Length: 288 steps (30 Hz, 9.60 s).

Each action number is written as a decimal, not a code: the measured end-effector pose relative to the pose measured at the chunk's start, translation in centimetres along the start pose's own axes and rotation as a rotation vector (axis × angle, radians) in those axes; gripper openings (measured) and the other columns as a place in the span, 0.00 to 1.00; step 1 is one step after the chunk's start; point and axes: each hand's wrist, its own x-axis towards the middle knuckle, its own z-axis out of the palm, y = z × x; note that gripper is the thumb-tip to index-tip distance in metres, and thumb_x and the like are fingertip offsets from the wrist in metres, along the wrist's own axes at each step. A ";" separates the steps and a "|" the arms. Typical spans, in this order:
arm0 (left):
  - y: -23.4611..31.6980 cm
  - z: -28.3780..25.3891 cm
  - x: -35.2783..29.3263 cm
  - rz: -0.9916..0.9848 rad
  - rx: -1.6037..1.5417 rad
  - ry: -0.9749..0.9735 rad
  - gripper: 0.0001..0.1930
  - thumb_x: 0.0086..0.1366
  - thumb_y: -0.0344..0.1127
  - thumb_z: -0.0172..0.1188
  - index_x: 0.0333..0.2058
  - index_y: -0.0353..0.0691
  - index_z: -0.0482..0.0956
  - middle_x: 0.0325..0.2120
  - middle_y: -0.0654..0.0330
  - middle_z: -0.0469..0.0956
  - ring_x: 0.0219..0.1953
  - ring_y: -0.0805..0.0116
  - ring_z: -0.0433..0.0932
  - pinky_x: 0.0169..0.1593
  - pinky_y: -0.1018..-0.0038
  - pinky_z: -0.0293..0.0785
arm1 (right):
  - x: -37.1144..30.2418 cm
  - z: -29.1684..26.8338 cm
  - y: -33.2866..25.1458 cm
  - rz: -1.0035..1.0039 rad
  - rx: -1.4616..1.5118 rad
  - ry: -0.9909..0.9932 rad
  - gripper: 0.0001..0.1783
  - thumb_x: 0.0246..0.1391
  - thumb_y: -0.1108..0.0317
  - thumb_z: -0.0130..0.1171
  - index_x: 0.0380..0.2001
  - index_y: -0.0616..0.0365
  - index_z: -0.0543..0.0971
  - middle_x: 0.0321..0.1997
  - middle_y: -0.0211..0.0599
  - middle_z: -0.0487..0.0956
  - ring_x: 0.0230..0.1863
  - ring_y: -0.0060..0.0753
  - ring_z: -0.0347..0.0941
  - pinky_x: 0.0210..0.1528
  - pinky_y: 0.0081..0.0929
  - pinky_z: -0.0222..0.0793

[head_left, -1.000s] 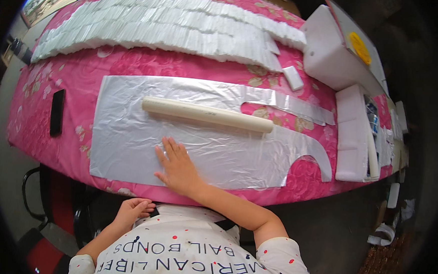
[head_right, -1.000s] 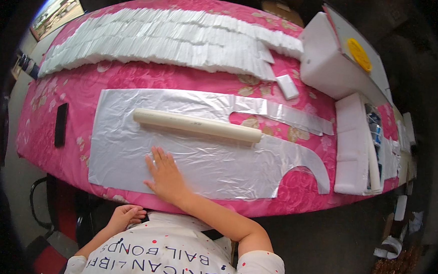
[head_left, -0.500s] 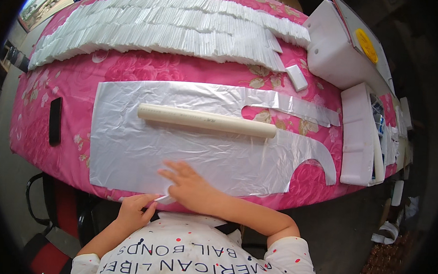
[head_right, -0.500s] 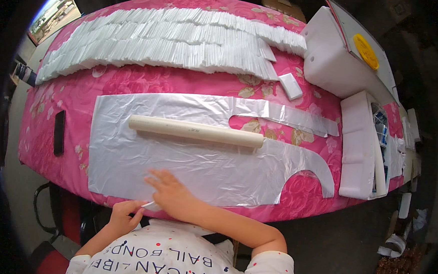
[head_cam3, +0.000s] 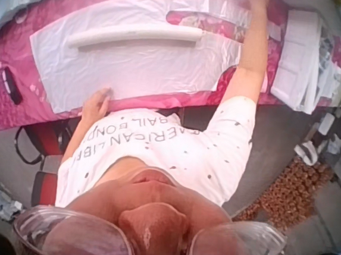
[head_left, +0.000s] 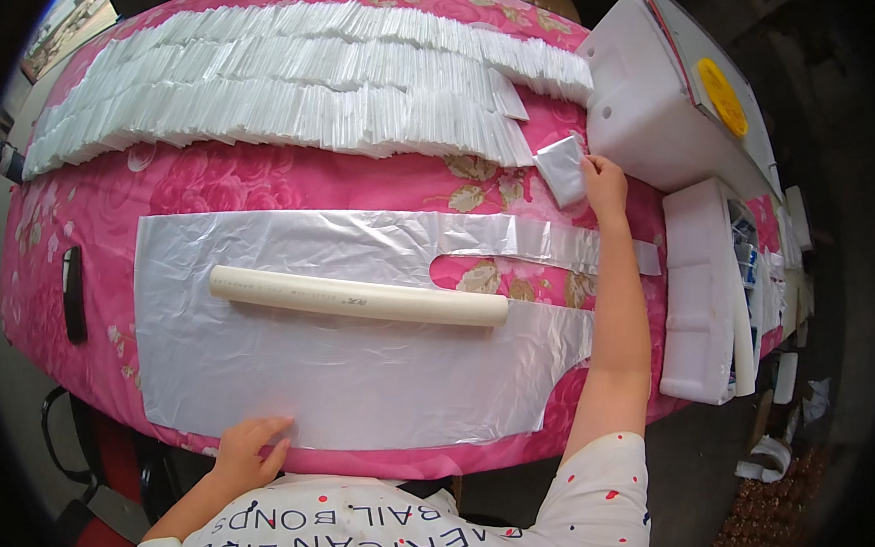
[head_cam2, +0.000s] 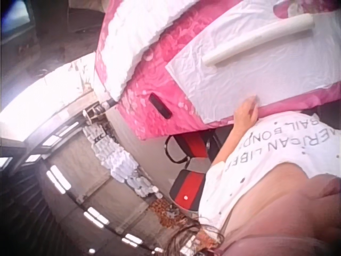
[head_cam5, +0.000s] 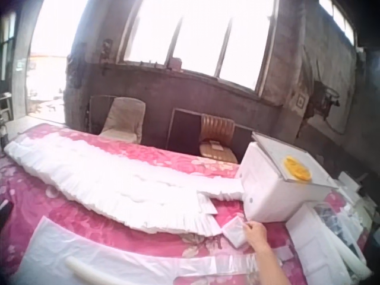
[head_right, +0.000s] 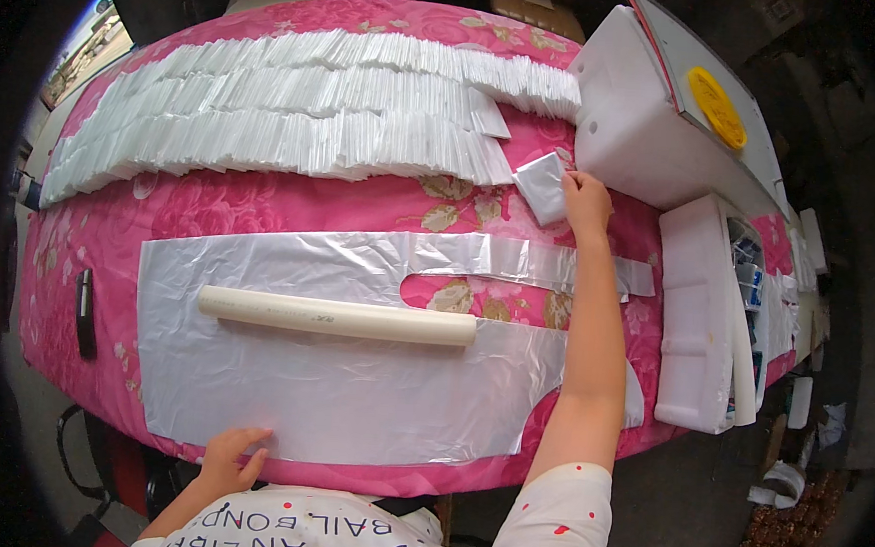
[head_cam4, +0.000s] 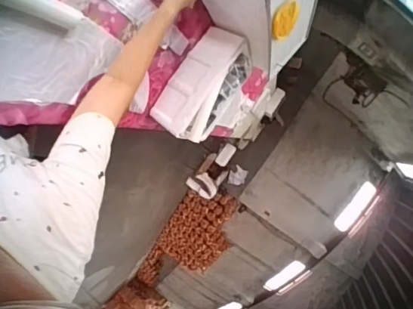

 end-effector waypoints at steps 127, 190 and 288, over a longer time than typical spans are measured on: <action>3.3 10.1 10.6 0.292 0.411 0.030 0.29 0.60 0.36 0.40 0.58 0.26 0.53 0.61 0.45 0.50 0.65 0.52 0.46 0.66 0.60 0.38 | -37.9 -7.2 -16.7 0.151 0.129 -0.985 0.30 0.43 0.41 0.57 0.25 0.63 0.78 0.21 0.48 0.77 0.26 0.50 0.75 0.29 0.41 0.69; 2.6 3.4 19.6 -0.254 -1.365 0.099 0.30 0.66 0.51 0.39 0.54 0.28 0.60 0.51 0.51 0.67 0.53 0.61 0.66 0.56 0.69 0.61 | -29.3 -4.4 -18.7 -0.635 0.340 -0.419 0.24 0.49 0.65 0.55 0.51 0.59 0.70 0.58 0.46 0.66 0.62 0.50 0.57 0.61 0.42 0.54; -8.2 -7.8 -12.7 -0.762 -0.854 -0.817 0.22 0.55 0.45 0.61 0.41 0.33 0.74 0.32 0.61 0.77 0.36 0.72 0.74 0.45 0.74 0.69 | -6.9 6.0 -8.1 -0.028 0.299 -0.385 0.15 0.50 0.64 0.56 0.32 0.68 0.78 0.26 0.37 0.79 0.25 0.24 0.72 0.29 0.26 0.68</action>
